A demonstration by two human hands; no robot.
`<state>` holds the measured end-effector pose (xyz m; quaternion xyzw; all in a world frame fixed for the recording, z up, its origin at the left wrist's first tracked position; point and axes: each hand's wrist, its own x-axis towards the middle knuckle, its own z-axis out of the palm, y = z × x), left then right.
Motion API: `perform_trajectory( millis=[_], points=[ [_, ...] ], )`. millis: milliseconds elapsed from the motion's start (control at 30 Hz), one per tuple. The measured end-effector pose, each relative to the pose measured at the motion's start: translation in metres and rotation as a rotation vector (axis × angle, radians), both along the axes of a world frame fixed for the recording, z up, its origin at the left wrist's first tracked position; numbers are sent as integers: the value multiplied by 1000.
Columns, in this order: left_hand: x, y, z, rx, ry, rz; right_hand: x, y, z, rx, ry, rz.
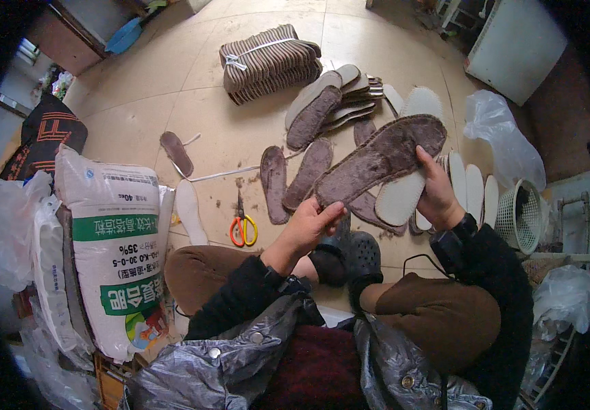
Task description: The person sits on the floor and repeatedly aligns a brown fabric insole with a white foam insole, then uses scissors to trim the fabric to match the foam shape. The person stacks trimmed pairs and continues the process with additional insoles.
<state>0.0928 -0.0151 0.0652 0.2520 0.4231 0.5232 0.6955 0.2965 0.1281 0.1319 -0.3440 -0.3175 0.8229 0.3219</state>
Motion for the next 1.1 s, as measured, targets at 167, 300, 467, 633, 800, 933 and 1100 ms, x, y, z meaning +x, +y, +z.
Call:
perform_trajectory(
  millis=[167, 300, 467, 633, 800, 933, 1100],
  points=[
    [-13, -3, -9, 46, 102, 73, 0, 2, 0, 32, -1, -82],
    [-66, -1, -55, 173, 145, 212, 6, 7, 1, 43, -27, -175],
    [-128, -5, -141, -128, 1136, 323, 7, 2, -7, 44, -186, -150],
    [-121, -2, -188, -149, 1223, 316, 4, 0, -16, 40, -193, -108],
    [-82, 21, -182, -168, 1465, 76, 7, 0, -18, 7, -229, -105],
    [-58, 26, -167, -109, 1707, -36, 9, -2, -21, -17, -280, -125],
    [-52, 31, -159, -111, 1791, -78, 12, -1, -28, -30, -283, -115]
  ],
)
